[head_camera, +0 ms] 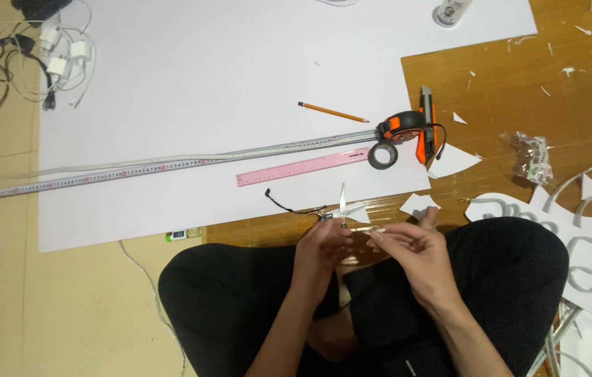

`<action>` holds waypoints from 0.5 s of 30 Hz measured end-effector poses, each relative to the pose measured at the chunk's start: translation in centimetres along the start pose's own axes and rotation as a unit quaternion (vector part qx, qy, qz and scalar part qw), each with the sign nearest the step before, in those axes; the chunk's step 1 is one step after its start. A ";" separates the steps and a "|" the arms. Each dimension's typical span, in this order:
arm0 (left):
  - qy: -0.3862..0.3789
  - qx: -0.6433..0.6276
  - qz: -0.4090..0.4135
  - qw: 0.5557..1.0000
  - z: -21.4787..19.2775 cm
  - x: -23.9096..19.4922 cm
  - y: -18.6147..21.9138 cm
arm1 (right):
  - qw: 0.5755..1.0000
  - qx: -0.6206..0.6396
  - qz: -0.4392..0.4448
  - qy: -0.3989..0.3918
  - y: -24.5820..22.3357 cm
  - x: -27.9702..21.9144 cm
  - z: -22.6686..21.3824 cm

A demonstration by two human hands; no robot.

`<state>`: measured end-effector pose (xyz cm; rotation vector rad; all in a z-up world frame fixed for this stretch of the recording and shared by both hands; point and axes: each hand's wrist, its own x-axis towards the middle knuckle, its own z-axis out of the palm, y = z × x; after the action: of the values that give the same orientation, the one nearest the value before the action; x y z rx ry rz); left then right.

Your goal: The person connects wires to LED strips and attaches them to a foam backing to assemble a custom LED neon sign.

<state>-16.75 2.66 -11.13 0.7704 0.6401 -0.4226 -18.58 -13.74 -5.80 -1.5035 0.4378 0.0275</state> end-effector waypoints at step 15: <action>0.027 0.107 -0.025 0.994 1.9 -2.1 1.6 | 0.983 0.142 -0.016 -0.112 -8.4 -3.9 0.4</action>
<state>-16.69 2.54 -7.88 0.9737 0.6721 -0.5240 -19.70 -13.09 3.34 -1.2094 0.2246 0.1033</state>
